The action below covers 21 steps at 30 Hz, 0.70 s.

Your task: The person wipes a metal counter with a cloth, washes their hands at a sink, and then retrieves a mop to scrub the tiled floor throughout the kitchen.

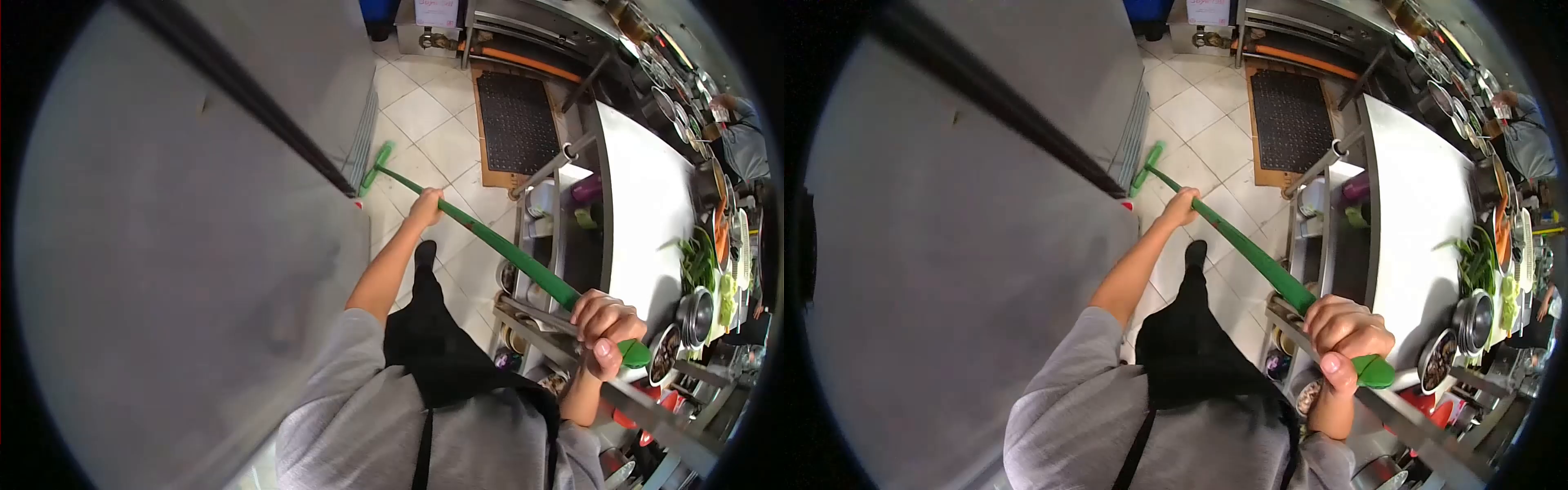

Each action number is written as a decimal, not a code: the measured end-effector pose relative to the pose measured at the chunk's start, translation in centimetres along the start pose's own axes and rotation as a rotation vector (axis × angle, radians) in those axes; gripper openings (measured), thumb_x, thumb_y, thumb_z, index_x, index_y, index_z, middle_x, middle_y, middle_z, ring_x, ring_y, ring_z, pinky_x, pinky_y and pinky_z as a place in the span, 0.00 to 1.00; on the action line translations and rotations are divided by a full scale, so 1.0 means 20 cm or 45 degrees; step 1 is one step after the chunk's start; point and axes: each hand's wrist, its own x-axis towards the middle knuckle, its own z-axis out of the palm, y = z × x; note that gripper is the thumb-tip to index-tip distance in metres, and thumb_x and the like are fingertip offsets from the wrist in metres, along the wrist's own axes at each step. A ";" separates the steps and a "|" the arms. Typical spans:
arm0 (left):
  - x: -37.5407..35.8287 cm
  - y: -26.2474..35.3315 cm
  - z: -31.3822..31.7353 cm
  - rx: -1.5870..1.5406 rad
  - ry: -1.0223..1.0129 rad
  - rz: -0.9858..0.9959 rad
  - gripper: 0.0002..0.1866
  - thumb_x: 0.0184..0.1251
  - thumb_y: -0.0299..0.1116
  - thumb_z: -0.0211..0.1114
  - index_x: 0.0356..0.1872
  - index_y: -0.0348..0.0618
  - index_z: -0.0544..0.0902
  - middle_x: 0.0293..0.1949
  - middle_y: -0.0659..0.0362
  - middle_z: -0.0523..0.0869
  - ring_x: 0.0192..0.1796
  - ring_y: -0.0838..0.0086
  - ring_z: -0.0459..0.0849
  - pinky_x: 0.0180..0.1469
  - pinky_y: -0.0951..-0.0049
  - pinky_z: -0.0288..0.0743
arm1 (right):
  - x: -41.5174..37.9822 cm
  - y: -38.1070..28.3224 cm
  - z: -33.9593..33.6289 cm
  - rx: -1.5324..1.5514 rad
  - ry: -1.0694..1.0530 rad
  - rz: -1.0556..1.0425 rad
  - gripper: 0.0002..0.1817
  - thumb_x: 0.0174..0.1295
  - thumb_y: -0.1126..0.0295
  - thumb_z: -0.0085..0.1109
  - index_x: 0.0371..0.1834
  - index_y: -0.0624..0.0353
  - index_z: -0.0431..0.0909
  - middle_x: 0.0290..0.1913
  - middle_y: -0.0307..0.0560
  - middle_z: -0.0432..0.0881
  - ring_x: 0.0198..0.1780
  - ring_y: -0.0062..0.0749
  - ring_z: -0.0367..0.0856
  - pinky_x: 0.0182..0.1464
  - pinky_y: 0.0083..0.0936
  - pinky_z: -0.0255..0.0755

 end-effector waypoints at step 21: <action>2.04 0.42 -0.04 -0.209 -0.562 0.518 0.11 0.43 0.34 0.64 0.14 0.38 0.74 0.20 0.47 0.76 0.30 0.53 0.76 0.33 0.60 0.68 | 1.42 0.39 -1.21 -0.193 -0.346 -0.355 0.11 0.48 0.58 0.62 0.17 0.47 0.72 0.15 0.26 0.77 0.19 0.14 0.78 0.26 0.06 0.68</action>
